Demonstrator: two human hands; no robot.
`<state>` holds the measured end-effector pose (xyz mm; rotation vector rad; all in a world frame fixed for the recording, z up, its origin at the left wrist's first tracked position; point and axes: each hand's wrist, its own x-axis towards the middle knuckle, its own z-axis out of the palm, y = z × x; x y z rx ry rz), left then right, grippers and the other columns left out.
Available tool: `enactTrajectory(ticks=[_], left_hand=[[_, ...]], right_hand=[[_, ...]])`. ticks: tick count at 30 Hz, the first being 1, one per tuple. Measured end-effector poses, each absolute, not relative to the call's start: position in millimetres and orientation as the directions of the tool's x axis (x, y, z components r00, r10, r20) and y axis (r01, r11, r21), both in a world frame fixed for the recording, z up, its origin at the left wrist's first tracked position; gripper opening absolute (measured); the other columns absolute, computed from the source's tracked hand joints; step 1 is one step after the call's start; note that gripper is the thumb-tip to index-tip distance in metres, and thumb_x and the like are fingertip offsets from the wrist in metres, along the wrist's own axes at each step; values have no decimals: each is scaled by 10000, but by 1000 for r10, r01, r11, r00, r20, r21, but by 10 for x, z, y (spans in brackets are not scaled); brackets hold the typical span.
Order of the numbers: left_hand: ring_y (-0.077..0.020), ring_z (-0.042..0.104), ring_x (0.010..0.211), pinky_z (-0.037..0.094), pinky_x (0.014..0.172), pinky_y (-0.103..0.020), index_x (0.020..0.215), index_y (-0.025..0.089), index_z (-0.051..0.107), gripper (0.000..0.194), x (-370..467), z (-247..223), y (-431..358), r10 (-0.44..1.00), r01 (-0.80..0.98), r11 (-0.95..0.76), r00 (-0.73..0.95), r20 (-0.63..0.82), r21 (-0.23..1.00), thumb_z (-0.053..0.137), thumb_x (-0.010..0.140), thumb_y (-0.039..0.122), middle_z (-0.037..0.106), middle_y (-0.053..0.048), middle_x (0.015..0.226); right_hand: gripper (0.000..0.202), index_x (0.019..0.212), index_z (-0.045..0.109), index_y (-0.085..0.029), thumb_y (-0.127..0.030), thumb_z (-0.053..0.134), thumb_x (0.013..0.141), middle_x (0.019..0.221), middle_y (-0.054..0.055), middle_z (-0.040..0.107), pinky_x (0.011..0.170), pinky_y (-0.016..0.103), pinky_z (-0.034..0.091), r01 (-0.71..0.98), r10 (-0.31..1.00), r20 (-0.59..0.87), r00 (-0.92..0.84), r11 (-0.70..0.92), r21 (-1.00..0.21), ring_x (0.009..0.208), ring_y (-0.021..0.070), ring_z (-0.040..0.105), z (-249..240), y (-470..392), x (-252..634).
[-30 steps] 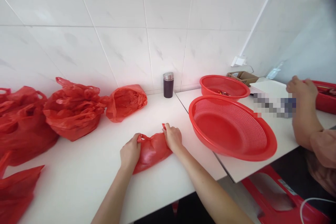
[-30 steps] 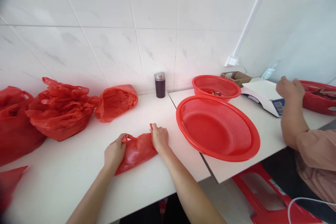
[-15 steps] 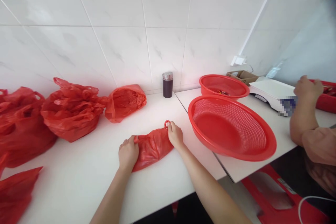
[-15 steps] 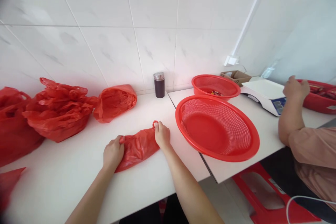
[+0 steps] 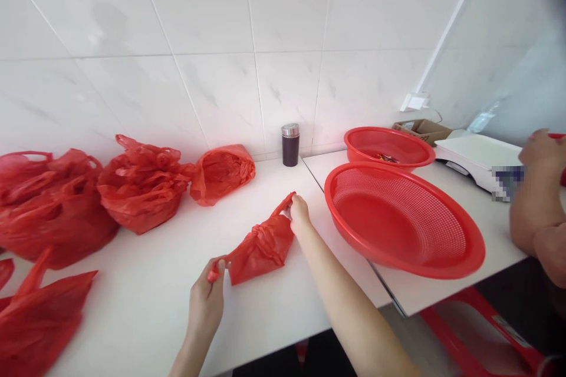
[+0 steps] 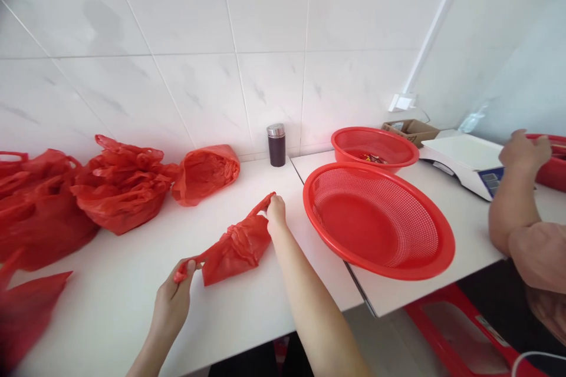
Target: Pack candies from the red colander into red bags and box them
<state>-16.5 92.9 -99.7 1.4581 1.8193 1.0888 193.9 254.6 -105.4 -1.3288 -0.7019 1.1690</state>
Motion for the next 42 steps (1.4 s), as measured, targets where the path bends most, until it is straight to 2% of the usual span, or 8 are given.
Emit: enactTrajectory(ticks=[8,12,17,23,28,34,37,42], left_hand=[[-283,565,1175,395,1048,-432,1094,194,648,491,-53,-1092,877,948,238,-1,-309,77,971,413,904,580,670,-101,1146],[-286,499,1257,368,1071,-485,1208,221,554,441,49,-1133,928,934,345,-168,-244,261,923,437,914,528,559,-115,1320],[-306,447,1310,384,1058,-497,1410,286,396,745,150,-1018,1155,956,554,-222,-38,291,803,700,758,480,474,-103,1443],[-223,637,910,489,799,-326,1036,248,693,306,314,-857,1380,959,635,-259,80,271,728,555,858,455,692,-60,994],[-141,409,514,298,537,-256,578,221,529,250,355,-943,1348,979,723,-185,75,191,666,587,799,321,453,36,529],[-135,336,525,245,534,-252,559,211,411,297,276,-932,1242,992,724,-85,-1,124,685,587,777,311,417,35,548],[-137,396,535,311,534,-240,616,216,460,314,232,-915,1204,998,655,-33,-15,56,755,575,808,437,441,40,552],[-140,454,554,372,534,-239,672,208,487,427,159,-891,1195,999,537,12,-37,9,843,484,844,598,477,34,577]], right_hand=[[147,793,486,-216,-329,441,876,490,-74,442,459,226,413,-554,946,-250,207,-97,-827,394,87,375,-643,2273,1874],[111,804,506,-218,-309,446,821,433,-86,416,459,215,393,-611,957,-231,177,-77,-788,379,87,363,-437,2126,1766],[133,786,552,-204,-316,482,794,497,-28,573,463,233,406,-628,976,-206,69,-118,-769,409,111,471,-255,1938,1644],[151,752,564,-185,-303,500,820,498,-26,561,478,230,409,-667,982,-184,-40,-163,-727,435,109,489,-133,1844,1729],[190,686,478,-203,-226,419,865,391,-126,260,450,183,335,-752,989,-149,24,-80,-655,344,54,197,-35,1905,1952],[106,763,534,-205,-213,466,844,518,-63,516,557,224,443,-765,993,-120,16,-65,-641,424,77,440,-48,1969,1983],[234,1072,570,-258,-262,526,843,965,22,699,814,319,499,-688,992,10,-123,-77,-722,852,160,664,-137,1944,2002],[740,1399,399,-328,-360,733,739,1338,62,565,963,409,439,-34,936,56,-347,47,-998,1206,238,542,-620,1763,2037]])
